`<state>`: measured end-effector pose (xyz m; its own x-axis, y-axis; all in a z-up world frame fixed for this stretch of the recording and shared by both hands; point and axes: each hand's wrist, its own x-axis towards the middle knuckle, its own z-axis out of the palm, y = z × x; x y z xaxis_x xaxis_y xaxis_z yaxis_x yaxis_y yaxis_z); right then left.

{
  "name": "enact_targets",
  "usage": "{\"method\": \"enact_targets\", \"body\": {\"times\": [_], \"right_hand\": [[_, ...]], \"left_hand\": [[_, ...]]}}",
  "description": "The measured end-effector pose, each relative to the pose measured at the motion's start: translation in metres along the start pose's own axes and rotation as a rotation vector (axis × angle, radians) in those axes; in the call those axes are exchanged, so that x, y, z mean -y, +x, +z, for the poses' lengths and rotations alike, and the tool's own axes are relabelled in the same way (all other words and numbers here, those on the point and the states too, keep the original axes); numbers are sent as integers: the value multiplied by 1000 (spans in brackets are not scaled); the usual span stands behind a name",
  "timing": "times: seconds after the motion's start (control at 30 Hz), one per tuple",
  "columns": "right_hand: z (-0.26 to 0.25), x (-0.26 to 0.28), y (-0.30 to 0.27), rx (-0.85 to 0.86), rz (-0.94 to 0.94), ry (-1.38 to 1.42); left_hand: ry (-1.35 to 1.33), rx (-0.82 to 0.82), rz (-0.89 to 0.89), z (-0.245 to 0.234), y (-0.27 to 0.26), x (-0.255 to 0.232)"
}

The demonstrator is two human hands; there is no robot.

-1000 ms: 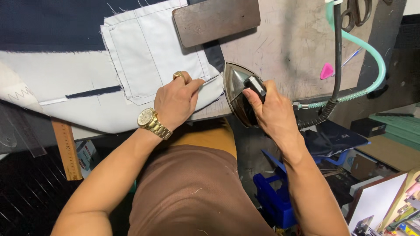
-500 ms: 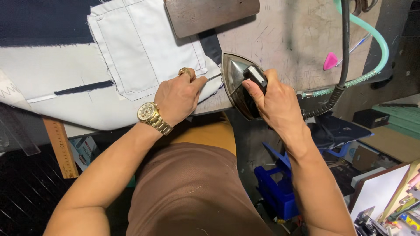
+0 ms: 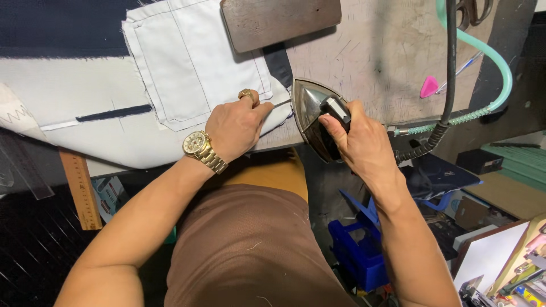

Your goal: The person uses a steam iron and a wooden pressing block to flatten and crease sections of a dark garment on a workbench, handling a lining piece and checking the seams by hand.

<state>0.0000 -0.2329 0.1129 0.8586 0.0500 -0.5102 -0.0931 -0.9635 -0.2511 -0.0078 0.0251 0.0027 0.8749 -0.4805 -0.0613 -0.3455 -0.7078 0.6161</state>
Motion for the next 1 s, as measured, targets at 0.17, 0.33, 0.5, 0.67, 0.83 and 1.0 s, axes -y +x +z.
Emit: {"method": "enact_targets", "body": {"times": [0.17, 0.33, 0.5, 0.67, 0.83, 1.0], "right_hand": [[-2, 1, 0, 17, 13, 4], [-1, 3, -1, 14, 14, 15], [-2, 3, 6, -41, -54, -3], [-8, 5, 0, -85, -30, -13], [-26, -17, 33, -166, 42, 31], [-61, -41, 112, -785, -140, -211]], "left_hand": [[28, 24, 1, 4, 3, 0], [118, 75, -31, 11, 0, -4], [112, 134, -46, -1, 0, -13], [162, 130, -58, -2, 1, -19], [208, 139, -79, 0, 2, -18], [152, 154, -103, 9, 4, -14]]}}
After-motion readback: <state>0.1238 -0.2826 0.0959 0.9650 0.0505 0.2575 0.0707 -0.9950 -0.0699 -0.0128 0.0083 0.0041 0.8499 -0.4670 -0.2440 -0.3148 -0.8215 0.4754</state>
